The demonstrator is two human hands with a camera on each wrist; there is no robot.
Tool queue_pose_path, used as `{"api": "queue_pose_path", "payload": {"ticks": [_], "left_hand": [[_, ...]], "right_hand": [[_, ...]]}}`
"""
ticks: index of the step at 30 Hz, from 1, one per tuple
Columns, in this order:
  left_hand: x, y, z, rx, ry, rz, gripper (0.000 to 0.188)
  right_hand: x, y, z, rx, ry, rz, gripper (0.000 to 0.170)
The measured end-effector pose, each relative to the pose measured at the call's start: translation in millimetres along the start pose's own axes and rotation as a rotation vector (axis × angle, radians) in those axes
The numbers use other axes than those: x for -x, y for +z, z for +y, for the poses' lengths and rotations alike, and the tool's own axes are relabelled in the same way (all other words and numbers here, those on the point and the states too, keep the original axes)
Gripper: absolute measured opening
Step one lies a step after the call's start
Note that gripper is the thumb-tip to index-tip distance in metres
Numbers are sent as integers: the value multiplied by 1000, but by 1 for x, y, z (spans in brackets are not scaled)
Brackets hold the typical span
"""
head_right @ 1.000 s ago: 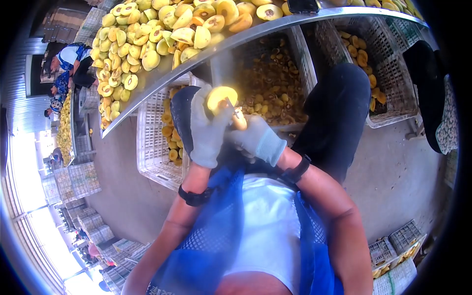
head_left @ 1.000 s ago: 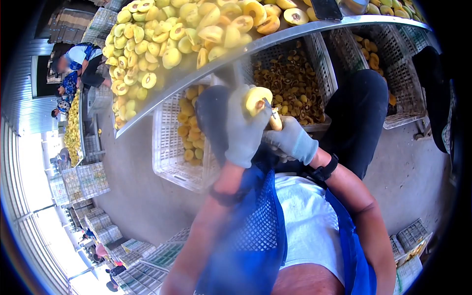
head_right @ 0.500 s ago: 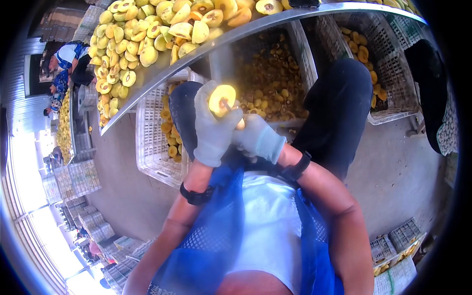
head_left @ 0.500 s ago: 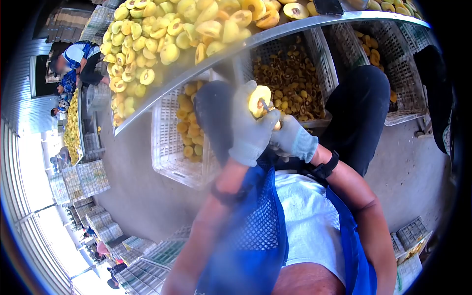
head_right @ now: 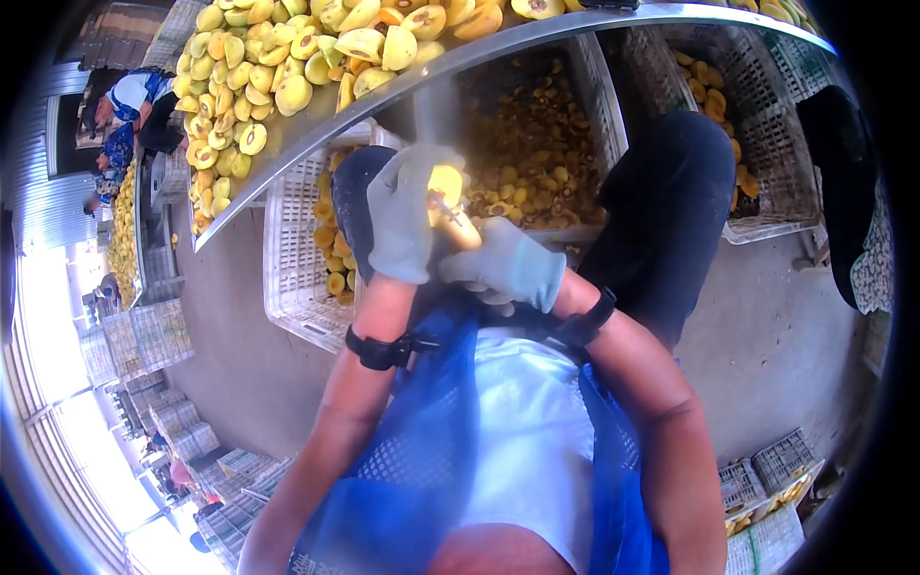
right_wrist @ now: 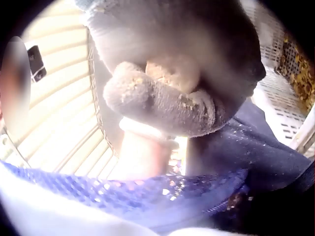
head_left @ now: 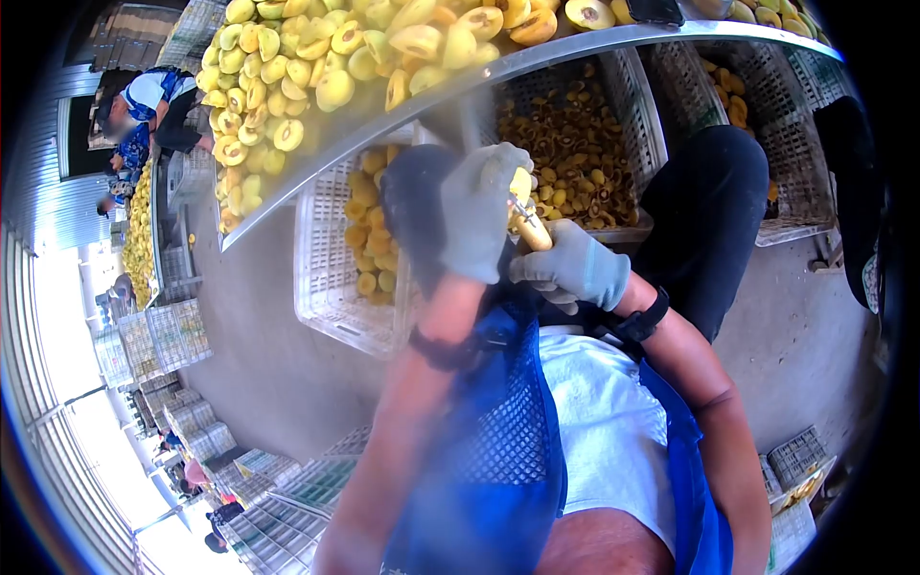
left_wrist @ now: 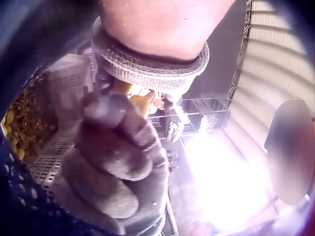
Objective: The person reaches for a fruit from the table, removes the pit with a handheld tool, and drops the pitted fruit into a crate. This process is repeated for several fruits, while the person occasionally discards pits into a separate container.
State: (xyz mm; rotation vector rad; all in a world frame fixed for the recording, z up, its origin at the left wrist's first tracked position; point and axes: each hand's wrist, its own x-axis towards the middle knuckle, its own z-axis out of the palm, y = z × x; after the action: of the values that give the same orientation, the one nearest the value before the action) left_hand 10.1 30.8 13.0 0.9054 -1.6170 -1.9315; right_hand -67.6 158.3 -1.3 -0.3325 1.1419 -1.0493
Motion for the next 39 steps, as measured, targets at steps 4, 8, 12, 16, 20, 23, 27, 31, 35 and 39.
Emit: {"api": "queue_pose_path", "payload": {"ticks": [4,8,12,16,20,23,27,31,35,39], "left_hand": [[3,6,-9,-52,118,36,19],[-1,3,-4,-125,-12,-35,20],[-12,-9,1,-92,-246,-239,28],[-8,-10,-10,31,13,-315,38],[-3,-2,-12,211,8,-254,41],[-8,-4,-9,154,-51,-257,39],[-9,-9,-2,3,-148,-201,34],[-12,-13,6,-319,-132,-146,31],[-10,-14,6,-548,-38,-24,30],[-7,-21,-8,-342,42,83,24]], "right_hand": [[0,-11,7,-69,26,-125,15],[1,-7,2,81,68,-21,14],[-2,-9,8,64,69,-70,16],[-4,-13,11,-159,90,-239,15],[0,-14,6,-199,98,-256,13],[-6,-16,13,-73,32,-157,13],[-6,-8,5,294,35,74,11],[-21,-8,21,824,-415,344,21],[-21,-4,14,1008,-308,474,17],[-26,-4,16,1103,-310,502,23]]}}
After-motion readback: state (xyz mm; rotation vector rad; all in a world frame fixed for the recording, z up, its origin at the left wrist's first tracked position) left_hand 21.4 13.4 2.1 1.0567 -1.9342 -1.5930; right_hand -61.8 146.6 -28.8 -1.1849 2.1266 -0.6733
